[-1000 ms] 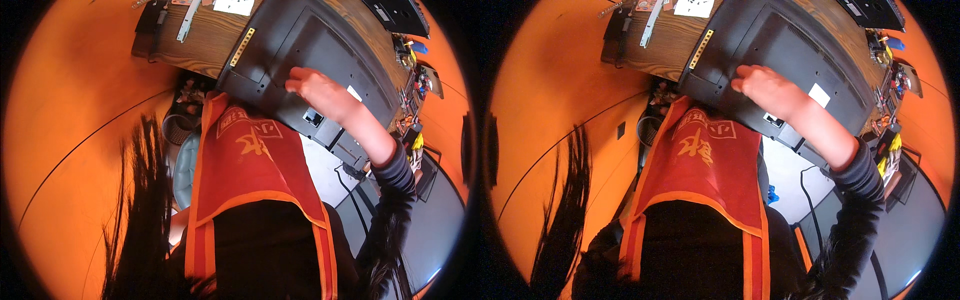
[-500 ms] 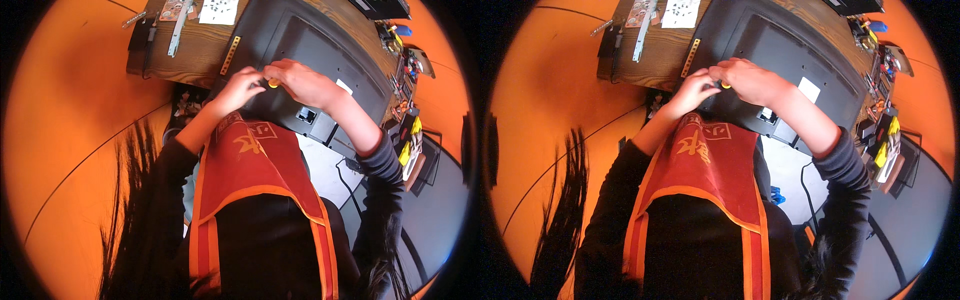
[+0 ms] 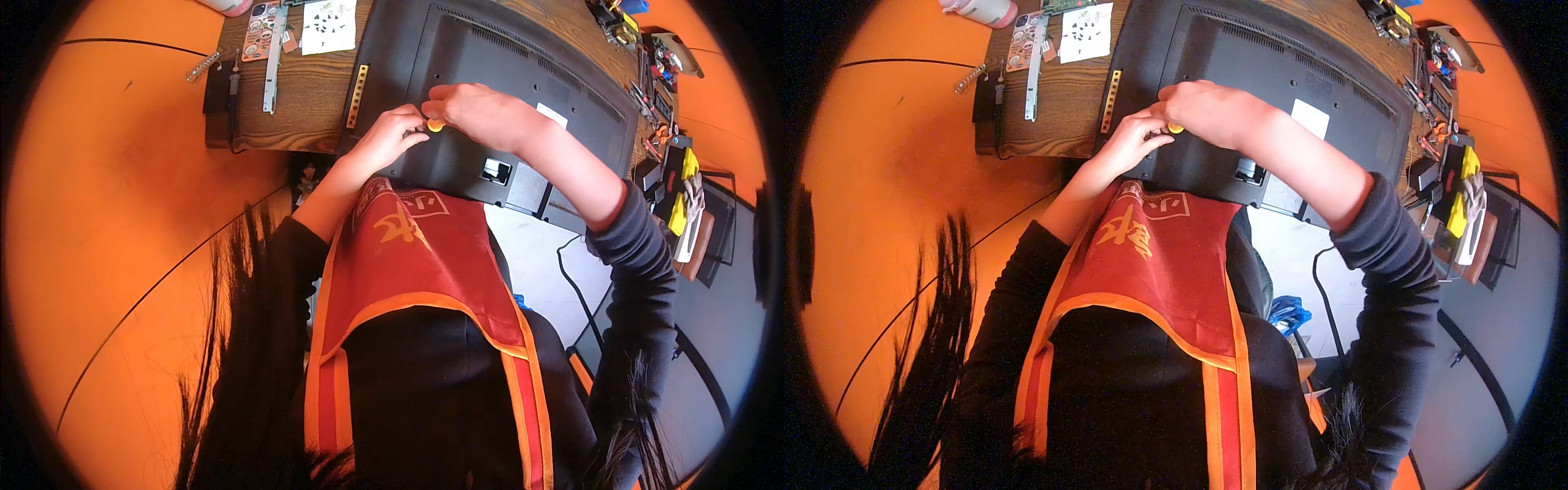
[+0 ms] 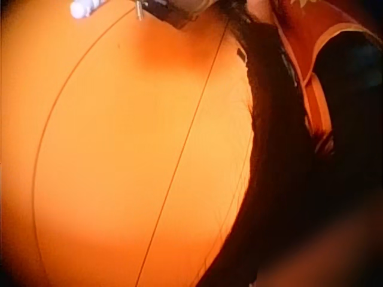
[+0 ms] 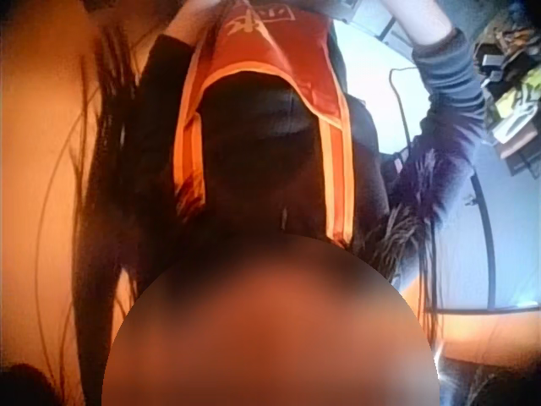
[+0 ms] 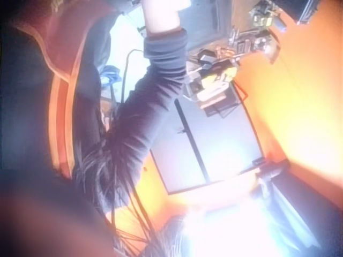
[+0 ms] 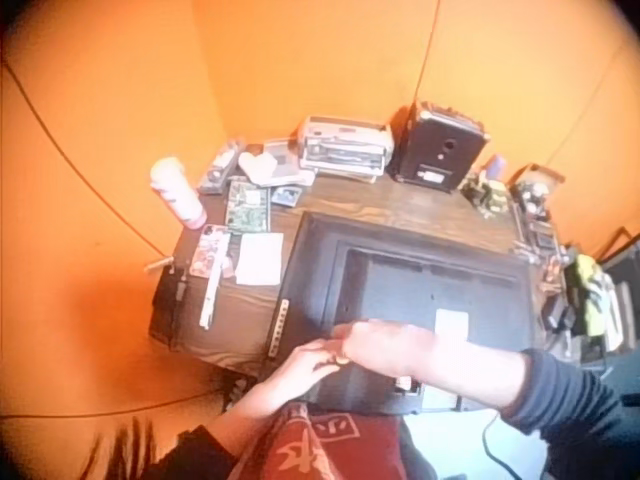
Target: The person uses a screwdriver to remove multiple screws from the back panel of a CRT television. They systematically loosen and remove screws from various locations on the rear casing while occasionally repositioning the TV on the workbench.
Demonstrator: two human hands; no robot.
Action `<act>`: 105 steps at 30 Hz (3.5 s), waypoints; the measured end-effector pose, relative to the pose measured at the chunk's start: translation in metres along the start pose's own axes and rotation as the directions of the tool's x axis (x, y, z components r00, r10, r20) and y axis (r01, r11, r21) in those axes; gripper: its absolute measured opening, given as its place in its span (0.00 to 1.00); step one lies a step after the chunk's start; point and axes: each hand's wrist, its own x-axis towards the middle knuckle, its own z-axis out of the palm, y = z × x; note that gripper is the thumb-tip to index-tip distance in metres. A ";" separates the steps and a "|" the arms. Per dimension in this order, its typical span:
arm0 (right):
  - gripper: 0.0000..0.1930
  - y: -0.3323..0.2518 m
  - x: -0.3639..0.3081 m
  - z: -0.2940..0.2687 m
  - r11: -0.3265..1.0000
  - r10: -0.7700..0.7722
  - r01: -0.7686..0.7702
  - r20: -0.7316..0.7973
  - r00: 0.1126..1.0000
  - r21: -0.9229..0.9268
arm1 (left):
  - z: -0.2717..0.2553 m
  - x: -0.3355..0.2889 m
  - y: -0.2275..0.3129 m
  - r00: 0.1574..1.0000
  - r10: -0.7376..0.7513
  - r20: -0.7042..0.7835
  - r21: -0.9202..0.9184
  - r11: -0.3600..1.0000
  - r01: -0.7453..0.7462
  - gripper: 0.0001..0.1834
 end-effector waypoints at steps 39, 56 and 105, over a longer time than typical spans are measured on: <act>0.07 -0.012 0.005 -0.001 0.998 0.055 -0.052 0.054 0.997 -0.040 | 0.009 -0.004 -0.008 0.998 0.027 -0.055 0.214 0.977 -0.015 0.09; 0.07 -0.005 -0.001 0.003 0.972 0.227 -0.226 0.017 0.974 -0.063 | 0.011 -0.002 -0.012 1.000 -0.021 0.000 0.160 0.987 0.021 0.08; 0.05 0.000 0.007 0.016 0.988 -0.093 0.099 -0.050 0.994 0.120 | 0.005 -0.021 -0.017 0.997 -0.075 0.007 0.127 0.989 0.074 0.10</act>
